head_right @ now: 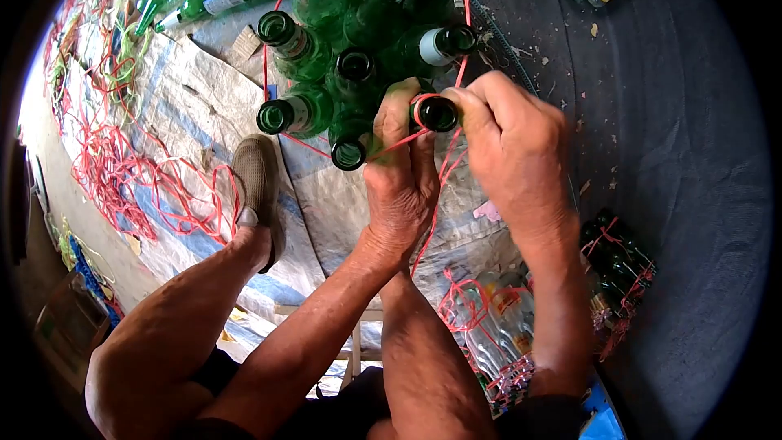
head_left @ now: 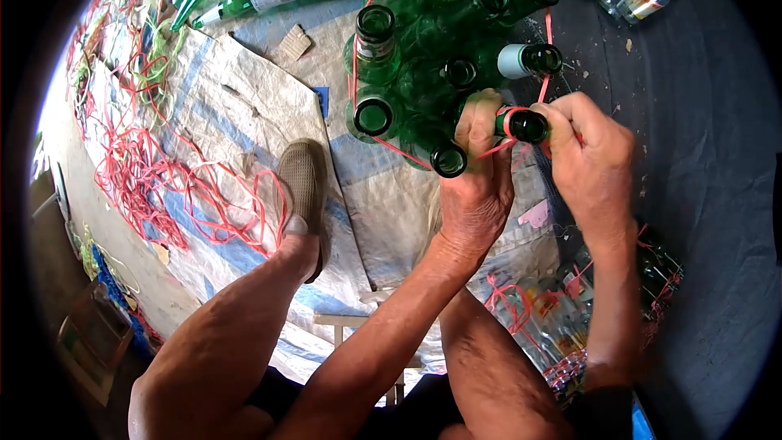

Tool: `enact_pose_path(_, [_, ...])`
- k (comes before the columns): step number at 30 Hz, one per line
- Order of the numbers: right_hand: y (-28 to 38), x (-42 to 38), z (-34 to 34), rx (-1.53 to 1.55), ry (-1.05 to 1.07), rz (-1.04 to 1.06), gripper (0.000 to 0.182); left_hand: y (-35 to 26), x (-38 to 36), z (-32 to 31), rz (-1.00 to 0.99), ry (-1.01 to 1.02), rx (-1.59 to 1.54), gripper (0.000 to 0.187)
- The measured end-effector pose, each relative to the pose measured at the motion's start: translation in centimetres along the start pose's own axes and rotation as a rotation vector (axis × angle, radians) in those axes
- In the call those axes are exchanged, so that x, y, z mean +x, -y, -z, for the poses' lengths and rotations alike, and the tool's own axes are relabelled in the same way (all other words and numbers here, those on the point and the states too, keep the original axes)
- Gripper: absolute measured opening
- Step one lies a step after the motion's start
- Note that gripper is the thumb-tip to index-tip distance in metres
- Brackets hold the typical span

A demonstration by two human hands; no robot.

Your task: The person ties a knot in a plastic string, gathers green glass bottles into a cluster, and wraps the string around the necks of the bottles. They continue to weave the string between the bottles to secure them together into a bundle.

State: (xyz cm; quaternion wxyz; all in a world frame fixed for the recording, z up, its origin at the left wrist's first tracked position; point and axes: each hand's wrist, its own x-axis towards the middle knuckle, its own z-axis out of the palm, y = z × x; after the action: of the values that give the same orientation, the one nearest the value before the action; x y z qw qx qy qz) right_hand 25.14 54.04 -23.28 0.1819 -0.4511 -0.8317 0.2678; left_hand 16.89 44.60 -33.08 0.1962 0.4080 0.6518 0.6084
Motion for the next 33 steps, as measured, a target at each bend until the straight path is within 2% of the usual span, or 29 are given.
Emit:
enact_pose_path(3, [-0.1,-2.2,-1.3,0.098,-0.051,-0.188,0.016,-0.1,0.3,-0.1,-0.013,-0.023,0.007,0.045])
enact_pose_path(7, [0.6,-4.4,-3.4,0.204,-0.201,-0.233,0.015,-0.4,0.1,-0.4,0.016,-0.026,0.01,0.045])
enact_pose_path(10, [0.9,-5.3,-3.7,0.278,-0.177,-0.325,0.021,-0.7,0.1,-0.2,0.041,-0.016,0.012,0.046])
enact_pose_path(14, [0.5,-6.2,-5.2,0.367,-0.248,-0.304,0.021,-0.8,-0.2,-0.4,0.067,-0.022,0.014,0.049])
enact_pose_path(15, [0.1,-6.3,-5.7,0.317,-0.279,-0.224,0.022,-0.8,-0.3,-0.3,0.084,-0.014,0.009,0.05])
enact_pose_path(21, [0.1,-8.1,-5.8,0.361,-0.254,-0.336,0.024,-0.7,-0.7,0.2,0.107,0.055,-0.015,0.058])
enact_pose_path(24, [-0.1,-8.5,-6.2,0.281,-0.285,-0.228,0.017,-0.9,-1.1,0.7,0.096,0.1,0.015,0.059])
enact_pose_path(31, [0.2,-10.7,-5.8,0.289,-0.21,-0.344,0.017,-2.1,-3.7,2.1,0.21,0.129,-0.07,0.051])
enact_pose_path(33, [0.4,-11.4,-5.9,0.304,-0.209,-0.376,0.016,-2.8,-4.2,2.9,0.252,0.173,-0.057,0.039])
